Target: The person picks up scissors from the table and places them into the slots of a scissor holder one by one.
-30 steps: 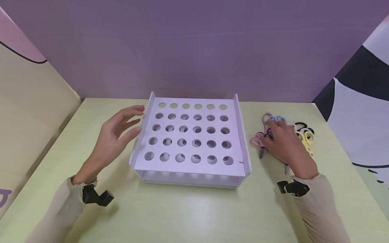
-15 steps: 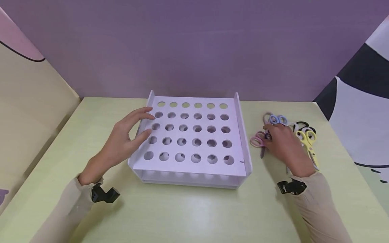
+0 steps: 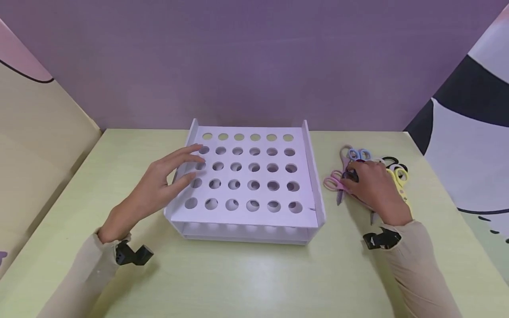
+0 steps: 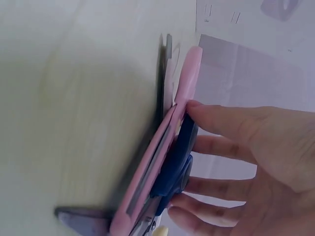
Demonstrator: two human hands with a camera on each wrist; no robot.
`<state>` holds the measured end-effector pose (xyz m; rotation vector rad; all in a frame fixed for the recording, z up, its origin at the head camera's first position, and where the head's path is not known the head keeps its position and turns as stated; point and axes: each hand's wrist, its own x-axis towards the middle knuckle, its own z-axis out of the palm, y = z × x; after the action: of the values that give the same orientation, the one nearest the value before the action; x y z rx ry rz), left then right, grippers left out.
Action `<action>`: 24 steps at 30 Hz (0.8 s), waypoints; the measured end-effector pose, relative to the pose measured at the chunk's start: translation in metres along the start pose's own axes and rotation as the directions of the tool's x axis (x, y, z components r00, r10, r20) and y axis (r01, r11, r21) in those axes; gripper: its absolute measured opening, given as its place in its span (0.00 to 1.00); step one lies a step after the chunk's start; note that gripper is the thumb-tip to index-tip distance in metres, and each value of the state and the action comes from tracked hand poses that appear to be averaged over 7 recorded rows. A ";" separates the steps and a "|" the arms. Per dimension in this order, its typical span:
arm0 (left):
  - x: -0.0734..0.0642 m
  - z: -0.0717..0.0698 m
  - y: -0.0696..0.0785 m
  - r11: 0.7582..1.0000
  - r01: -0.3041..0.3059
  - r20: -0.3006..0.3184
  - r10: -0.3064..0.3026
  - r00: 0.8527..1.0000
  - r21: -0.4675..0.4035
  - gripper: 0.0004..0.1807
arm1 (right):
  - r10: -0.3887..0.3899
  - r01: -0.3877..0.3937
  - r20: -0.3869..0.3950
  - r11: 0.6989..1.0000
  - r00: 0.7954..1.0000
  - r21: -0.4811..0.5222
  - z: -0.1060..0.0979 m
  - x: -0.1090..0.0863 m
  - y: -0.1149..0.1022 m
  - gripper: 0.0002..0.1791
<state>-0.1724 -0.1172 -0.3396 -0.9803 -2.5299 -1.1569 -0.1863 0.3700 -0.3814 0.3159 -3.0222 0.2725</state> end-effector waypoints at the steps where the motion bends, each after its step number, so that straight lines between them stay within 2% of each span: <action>1: 0.000 0.000 0.001 1.000 -0.003 0.012 0.003 1.000 -0.002 0.14 | -0.006 0.006 0.002 1.000 1.000 0.001 -0.001 0.000 0.000 0.21; 6: -0.001 -0.001 0.006 1.000 -0.016 0.051 0.015 0.999 0.009 0.15 | -0.011 0.011 0.007 1.000 1.000 -0.003 -0.003 0.000 0.000 0.20; 12: -0.001 -0.002 0.005 1.000 0.006 0.049 -0.005 0.999 -0.008 0.14 | 0.012 -0.013 -0.056 1.000 0.998 -0.008 -0.013 -0.001 -0.006 0.21; 18: -0.001 0.000 -0.001 0.998 0.022 0.004 -0.022 1.000 -0.055 0.15 | 0.017 -0.016 -0.129 1.000 0.992 0.014 -0.035 -0.007 -0.012 0.19; 24: -0.001 0.001 -0.003 0.995 0.031 -0.055 -0.036 0.998 -0.091 0.19 | 0.051 -0.048 -0.171 0.999 0.984 0.027 -0.058 -0.015 -0.020 0.22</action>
<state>-0.1731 -0.1186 -0.3428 -0.9153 -2.4784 -1.3000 -0.1637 0.3646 -0.3223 0.2075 -2.8619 0.3199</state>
